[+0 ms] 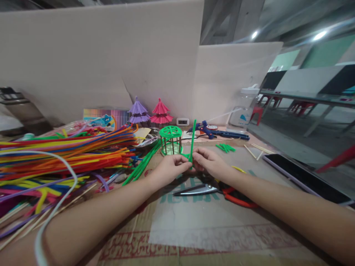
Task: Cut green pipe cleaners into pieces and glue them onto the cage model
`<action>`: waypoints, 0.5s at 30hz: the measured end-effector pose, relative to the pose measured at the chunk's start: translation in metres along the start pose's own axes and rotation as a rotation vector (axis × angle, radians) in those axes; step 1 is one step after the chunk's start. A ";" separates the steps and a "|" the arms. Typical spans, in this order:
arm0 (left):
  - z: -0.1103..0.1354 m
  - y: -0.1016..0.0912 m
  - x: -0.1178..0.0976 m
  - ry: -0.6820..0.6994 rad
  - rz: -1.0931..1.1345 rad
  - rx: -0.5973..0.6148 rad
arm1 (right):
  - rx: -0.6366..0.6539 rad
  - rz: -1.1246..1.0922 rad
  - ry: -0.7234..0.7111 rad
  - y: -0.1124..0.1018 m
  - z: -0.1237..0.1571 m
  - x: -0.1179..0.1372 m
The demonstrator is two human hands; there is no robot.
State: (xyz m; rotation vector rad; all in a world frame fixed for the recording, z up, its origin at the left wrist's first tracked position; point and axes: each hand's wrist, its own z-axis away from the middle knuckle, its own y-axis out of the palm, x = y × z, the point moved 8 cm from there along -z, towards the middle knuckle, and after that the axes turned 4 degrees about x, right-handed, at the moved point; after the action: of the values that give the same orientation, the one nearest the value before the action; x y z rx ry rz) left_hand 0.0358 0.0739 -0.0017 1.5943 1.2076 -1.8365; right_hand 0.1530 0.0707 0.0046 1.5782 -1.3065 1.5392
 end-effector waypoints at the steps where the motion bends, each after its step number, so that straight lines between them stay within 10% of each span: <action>1: 0.000 0.001 0.000 0.001 0.009 0.008 | 0.004 -0.004 -0.001 0.001 0.000 0.000; 15: 0.000 0.002 0.001 0.001 0.031 0.016 | 0.014 0.001 -0.022 0.003 -0.001 0.004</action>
State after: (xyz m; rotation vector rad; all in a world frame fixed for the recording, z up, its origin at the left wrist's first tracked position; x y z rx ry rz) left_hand 0.0372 0.0734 -0.0035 1.6132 1.1647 -1.8308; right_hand 0.1497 0.0698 0.0075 1.6076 -1.3115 1.5393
